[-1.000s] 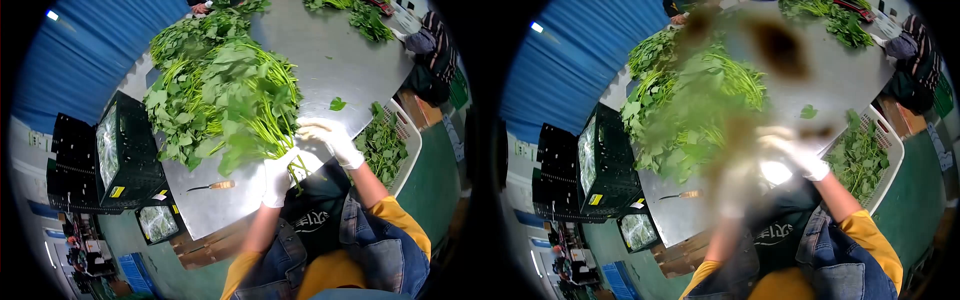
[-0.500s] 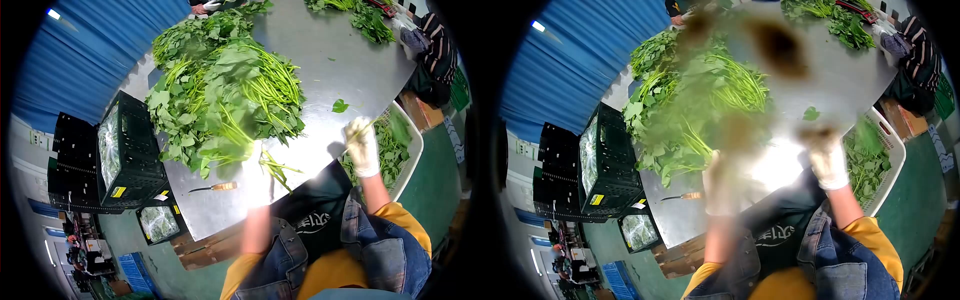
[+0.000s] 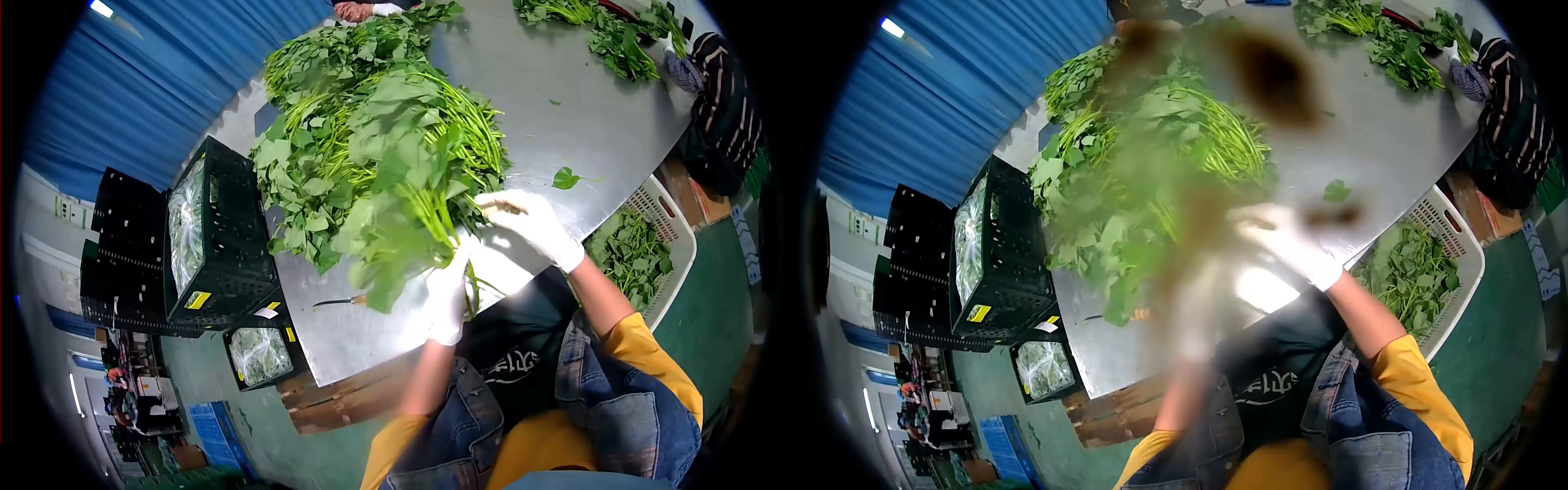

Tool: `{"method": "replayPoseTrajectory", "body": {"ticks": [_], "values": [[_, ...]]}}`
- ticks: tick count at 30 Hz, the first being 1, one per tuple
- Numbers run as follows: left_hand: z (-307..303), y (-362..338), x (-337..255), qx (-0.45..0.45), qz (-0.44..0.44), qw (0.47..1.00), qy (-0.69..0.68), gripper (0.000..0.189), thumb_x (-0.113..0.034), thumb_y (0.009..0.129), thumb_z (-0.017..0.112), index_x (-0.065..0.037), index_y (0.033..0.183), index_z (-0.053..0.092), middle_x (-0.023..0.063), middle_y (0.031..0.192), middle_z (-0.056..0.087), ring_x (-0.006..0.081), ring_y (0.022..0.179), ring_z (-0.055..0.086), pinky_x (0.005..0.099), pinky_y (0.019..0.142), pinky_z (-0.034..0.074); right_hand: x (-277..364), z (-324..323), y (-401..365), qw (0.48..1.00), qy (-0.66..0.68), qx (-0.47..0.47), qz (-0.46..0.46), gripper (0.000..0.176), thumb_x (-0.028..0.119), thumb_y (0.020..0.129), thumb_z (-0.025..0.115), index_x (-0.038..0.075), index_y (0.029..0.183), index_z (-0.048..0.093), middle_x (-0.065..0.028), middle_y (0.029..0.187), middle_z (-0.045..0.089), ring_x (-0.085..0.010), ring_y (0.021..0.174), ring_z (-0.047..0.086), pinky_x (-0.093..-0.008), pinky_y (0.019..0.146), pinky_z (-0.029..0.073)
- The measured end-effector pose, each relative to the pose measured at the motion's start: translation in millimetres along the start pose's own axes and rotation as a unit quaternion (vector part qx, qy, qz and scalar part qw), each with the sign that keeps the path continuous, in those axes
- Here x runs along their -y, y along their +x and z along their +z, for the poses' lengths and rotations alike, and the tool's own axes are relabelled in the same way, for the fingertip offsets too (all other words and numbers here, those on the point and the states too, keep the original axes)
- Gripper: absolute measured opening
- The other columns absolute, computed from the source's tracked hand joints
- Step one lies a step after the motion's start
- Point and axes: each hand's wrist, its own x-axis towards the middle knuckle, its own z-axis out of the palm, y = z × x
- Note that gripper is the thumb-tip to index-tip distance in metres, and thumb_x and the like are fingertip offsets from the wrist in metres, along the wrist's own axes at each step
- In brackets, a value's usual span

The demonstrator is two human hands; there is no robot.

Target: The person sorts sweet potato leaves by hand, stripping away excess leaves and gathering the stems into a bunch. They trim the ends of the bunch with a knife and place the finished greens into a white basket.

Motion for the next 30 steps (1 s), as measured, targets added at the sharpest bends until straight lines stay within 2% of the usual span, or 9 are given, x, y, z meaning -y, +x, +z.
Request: {"method": "replayPoseTrajectory", "body": {"ticks": [2,3,4,6,11,14,18,23,30], "values": [[-1,-6,-6,-0.100,-0.219,0.948,-0.210,0.016,-0.016,0.090,0.066,-0.004,0.101,0.064,0.0010,0.090,0.062,0.0065,0.077,0.054,0.0221,0.070,0.044,-15,-6,19,0.987,-0.106,-0.089,-0.081,0.029,0.011,0.085,0.063,0.001,0.113,0.066,-0.0069,0.100,0.069,-0.0118,0.090,0.063,-0.0258,0.083,0.049],[-1,-10,6,-0.134,-0.159,0.957,-0.203,0.014,-0.020,0.092,0.065,-0.006,0.095,0.064,0.0024,0.088,0.062,0.0066,0.074,0.054,0.0211,0.068,0.044,-25,-14,29,0.981,-0.123,-0.135,-0.065,0.029,0.011,0.085,0.064,0.002,0.113,0.066,-0.0072,0.101,0.069,-0.0128,0.092,0.063,-0.0262,0.084,0.049],[-9,-15,-23,-0.149,-0.226,0.947,-0.171,0.015,-0.019,0.094,0.061,-0.004,0.097,0.061,0.0036,0.089,0.061,0.0083,0.075,0.055,0.0215,0.069,0.045,-38,-24,41,0.973,-0.139,-0.180,-0.049,0.029,0.011,0.085,0.064,0.003,0.112,0.066,-0.0076,0.102,0.069,-0.0137,0.094,0.063,-0.0267,0.084,0.049],[-9,-13,-27,-0.197,-0.020,0.945,-0.260,0.018,-0.017,0.096,0.056,-0.001,0.105,0.057,0.0044,0.092,0.061,0.0106,0.079,0.057,0.0224,0.069,0.046,-65,-42,65,0.944,-0.231,-0.231,-0.040,0.028,0.016,0.084,0.064,0.006,0.110,0.068,-0.0102,0.105,0.069,-0.0201,0.097,0.066,-0.0304,0.087,0.050],[-26,-3,-15,-0.080,-0.070,0.896,-0.431,0.014,-0.014,0.098,0.050,-0.003,0.105,0.053,0.0026,0.075,0.050,0.0129,0.066,0.048,0.0266,0.066,0.042,-72,-47,119,0.906,-0.364,-0.201,0.081,0.040,0.041,0.085,0.058,0.007,0.103,0.070,-0.0154,0.098,0.069,-0.0303,0.093,0.066,-0.0384,0.082,0.049],[-33,-7,-36,-0.029,-0.177,0.892,-0.415,0.018,-0.021,0.099,0.049,-0.005,0.103,0.053,0.0014,0.073,0.048,0.0129,0.065,0.046,0.0265,0.064,0.039,-72,-53,142,0.926,-0.326,-0.136,0.136,0.039,0.035,0.079,0.068,0.002,0.100,0.070,-0.0189,0.090,0.069,-0.0324,0.086,0.067,-0.0395,0.078,0.049],[-36,-11,-28,-0.013,-0.210,0.876,-0.434,0.018,-0.022,0.099,0.049,-0.005,0.101,0.055,0.0024,0.071,0.048,0.0145,0.066,0.047,0.0273,0.065,0.040,-66,-59,136,0.957,-0.173,-0.184,0.145,0.026,0.027,0.081,0.069,0.002,0.088,0.069,-0.0063,0.071,0.065,-0.0160,0.067,0.060,-0.0302,0.065,0.047],[-32,-6,-7,-0.051,-0.149,0.933,-0.323,0.021,-0.018,0.098,0.052,0.002,0.103,0.055,0.0067,0.086,0.056,0.0156,0.078,0.052,0.0290,0.075,0.045,-34,-51,97,0.975,0.094,-0.201,0.005,0.009,0.013,0.086,0.063,0.005,0.091,0.064,-0.0014,0.077,0.064,-0.0066,0.065,0.055,-0.0220,0.061,0.043],[-26,8,0,-0.070,-0.156,0.932,-0.319,0.025,-0.013,0.098,0.051,0.005,0.114,0.054,0.0100,0.095,0.060,0.0130,0.078,0.053,0.0251,0.073,0.046,-35,7,28,0.989,0.063,-0.118,-0.069,0.015,0.003,0.085,0.064,0.004,0.099,0.060,0.0004,0.081,0.064,-0.0050,0.071,0.059,-0.0197,0.063,0.045]]}}
